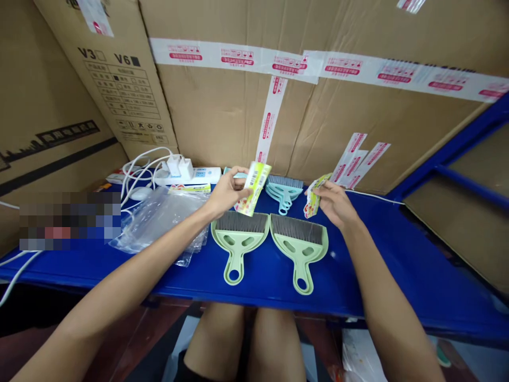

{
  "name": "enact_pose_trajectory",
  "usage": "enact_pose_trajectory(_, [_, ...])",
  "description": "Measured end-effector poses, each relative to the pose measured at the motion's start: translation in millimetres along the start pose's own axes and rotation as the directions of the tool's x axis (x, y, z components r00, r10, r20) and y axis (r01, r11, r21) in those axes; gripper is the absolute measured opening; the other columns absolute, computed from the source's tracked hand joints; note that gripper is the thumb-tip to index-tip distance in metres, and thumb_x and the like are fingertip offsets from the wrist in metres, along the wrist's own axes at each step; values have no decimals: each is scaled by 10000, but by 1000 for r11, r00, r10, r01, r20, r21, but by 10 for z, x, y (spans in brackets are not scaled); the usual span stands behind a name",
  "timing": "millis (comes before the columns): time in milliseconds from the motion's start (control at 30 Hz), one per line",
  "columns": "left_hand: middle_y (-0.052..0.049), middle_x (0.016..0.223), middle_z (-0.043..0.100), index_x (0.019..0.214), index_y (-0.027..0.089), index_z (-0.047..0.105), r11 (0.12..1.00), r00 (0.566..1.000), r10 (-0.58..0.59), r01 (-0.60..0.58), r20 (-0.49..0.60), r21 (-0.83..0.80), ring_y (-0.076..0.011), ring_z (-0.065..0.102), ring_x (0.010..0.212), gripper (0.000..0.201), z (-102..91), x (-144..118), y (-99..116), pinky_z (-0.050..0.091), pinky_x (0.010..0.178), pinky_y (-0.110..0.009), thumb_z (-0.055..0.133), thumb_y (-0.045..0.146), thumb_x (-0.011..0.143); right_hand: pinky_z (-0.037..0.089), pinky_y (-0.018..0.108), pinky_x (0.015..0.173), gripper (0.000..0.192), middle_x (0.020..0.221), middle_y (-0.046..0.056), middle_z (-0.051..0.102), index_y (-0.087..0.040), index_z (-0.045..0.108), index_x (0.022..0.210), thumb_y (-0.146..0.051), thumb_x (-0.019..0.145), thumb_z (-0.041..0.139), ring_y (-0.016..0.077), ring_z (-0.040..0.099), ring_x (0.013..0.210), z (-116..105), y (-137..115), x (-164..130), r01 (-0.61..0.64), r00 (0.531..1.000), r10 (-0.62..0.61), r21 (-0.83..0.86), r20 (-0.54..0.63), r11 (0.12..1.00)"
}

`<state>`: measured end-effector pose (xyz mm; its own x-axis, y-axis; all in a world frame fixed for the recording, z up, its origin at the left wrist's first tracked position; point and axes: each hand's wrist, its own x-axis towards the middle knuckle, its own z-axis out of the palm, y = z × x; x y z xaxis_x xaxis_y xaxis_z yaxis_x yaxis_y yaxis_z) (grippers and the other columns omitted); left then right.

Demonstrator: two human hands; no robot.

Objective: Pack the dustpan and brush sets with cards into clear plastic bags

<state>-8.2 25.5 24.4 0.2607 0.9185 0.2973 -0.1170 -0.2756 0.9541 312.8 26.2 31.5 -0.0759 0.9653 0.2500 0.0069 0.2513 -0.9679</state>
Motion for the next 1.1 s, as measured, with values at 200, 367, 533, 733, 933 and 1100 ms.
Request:
enact_pose_trajectory(200, [-59,952,766,1389,223,518,996,996,-41,34,82,80,-197,734,750,724,-39,-6,-18,582,657,-298,839,191,742,534,313,713,418,957,53,781,-213,779,1070,-391,719,921,194,703,808,-113,-132,-104,-122,906,228,-298,356,947])
enact_pose_trajectory(367, [-68,885,800,1460,199,556,974,941,-201,163,272,158,-189,727,658,713,-92,-26,10,501,547,-247,765,165,779,548,340,769,407,969,62,798,-215,819,1087,-449,761,891,215,716,871,-88,-102,-94,-43,886,229,-421,402,906])
enact_pose_trajectory(533, [-56,831,807,1246,187,737,967,923,-181,104,341,233,-113,602,485,455,-83,-58,65,382,433,-204,736,178,791,563,342,796,376,1053,77,811,-218,831,1060,-480,794,866,230,731,920,-30,-84,-103,-31,880,218,-407,423,913])
enact_pose_trajectory(733, [-54,917,769,1425,231,595,980,914,-105,27,392,198,-155,691,621,641,-77,-90,80,493,515,-234,768,207,808,527,287,626,414,890,55,804,-201,837,1114,-481,809,844,182,687,726,9,36,-97,29,806,269,-489,527,872])
enact_pose_trajectory(933, [12,618,603,1117,204,729,960,972,-101,38,214,279,-127,551,488,258,-160,-3,25,389,482,-249,762,288,874,411,256,524,394,768,31,773,-208,856,1137,-468,848,793,133,580,586,62,100,-75,151,811,255,-609,527,778])
enact_pose_trajectory(1100, [-30,759,689,999,189,692,977,985,-25,-13,172,213,-157,649,663,284,-214,24,42,465,595,-263,847,236,765,439,276,582,283,890,47,814,-246,883,1010,-464,882,756,156,642,660,69,86,-62,284,841,165,-680,515,676])
